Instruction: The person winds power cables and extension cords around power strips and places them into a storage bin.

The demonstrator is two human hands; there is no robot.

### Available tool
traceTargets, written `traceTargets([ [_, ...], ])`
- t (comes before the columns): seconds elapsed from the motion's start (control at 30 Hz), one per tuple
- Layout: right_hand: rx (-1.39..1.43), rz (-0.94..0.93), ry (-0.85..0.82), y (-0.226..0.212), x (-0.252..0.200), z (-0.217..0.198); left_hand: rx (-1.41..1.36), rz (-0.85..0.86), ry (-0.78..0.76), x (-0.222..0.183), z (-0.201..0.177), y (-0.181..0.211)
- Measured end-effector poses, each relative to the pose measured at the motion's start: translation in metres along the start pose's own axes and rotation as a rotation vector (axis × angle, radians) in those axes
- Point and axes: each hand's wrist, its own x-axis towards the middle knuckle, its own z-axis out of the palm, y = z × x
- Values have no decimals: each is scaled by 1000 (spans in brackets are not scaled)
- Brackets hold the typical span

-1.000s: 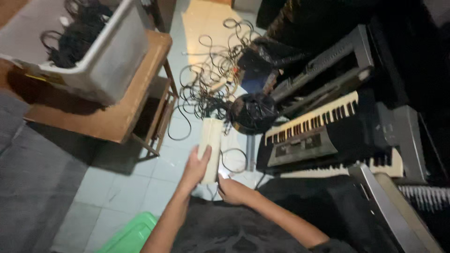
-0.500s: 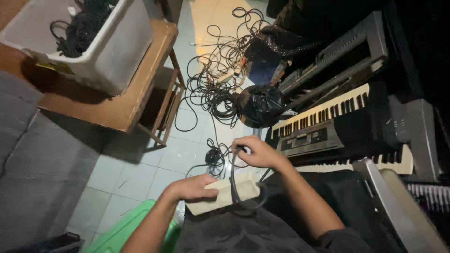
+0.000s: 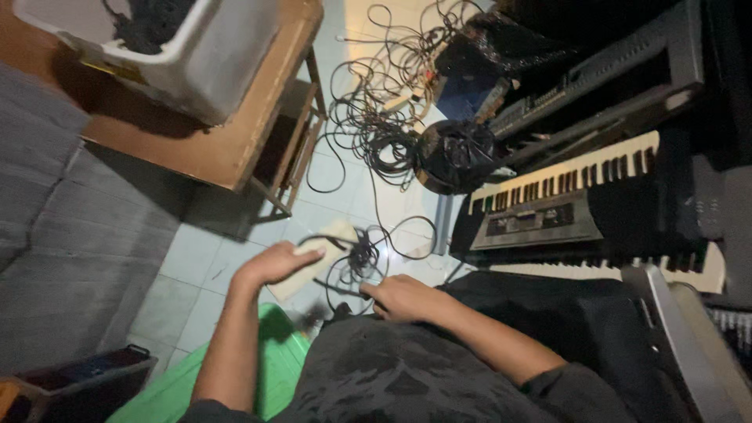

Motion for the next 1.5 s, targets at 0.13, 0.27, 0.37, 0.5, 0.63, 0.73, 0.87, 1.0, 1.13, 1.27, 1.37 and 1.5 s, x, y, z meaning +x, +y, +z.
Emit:
traceTargets([
  [0.13,30,-196,316,-22,14,-19,-425,55,-89,3,-19,-33],
  [0.27,129,7,177,-37,27,-21,-175,86,61,-2,-54,-44],
  [0.37,116,-14,227,-48,35,-31,148,-26,115,9,-48,-34],
  [0.5,115,-18,280,-56,32,-62,326,62,-270,14,-3,-7],
  [0.63,228,-68,367,-1,25,-110,-95,430,-840,2,-12,14],
  [0.73,919,-426,169,77,55,-109,-373,540,-891,5,-34,40],
  [0.87,804,-398,-43,139,133,-23,-494,917,-629,6,-61,74],
  [1.0,487,-50,-199,126,105,46,-622,417,-328,-3,-94,75],
  [1.13,214,-36,-125,93,42,-27,-187,102,195,12,-88,58],
  [1.27,8,-238,15,44,0,-116,146,-152,178,33,-37,49],
  [1.37,-39,-464,328,52,-3,-181,-43,27,-186,35,10,67],
  [1.5,364,-543,333,105,42,-202,-447,738,-397,8,19,91],
])
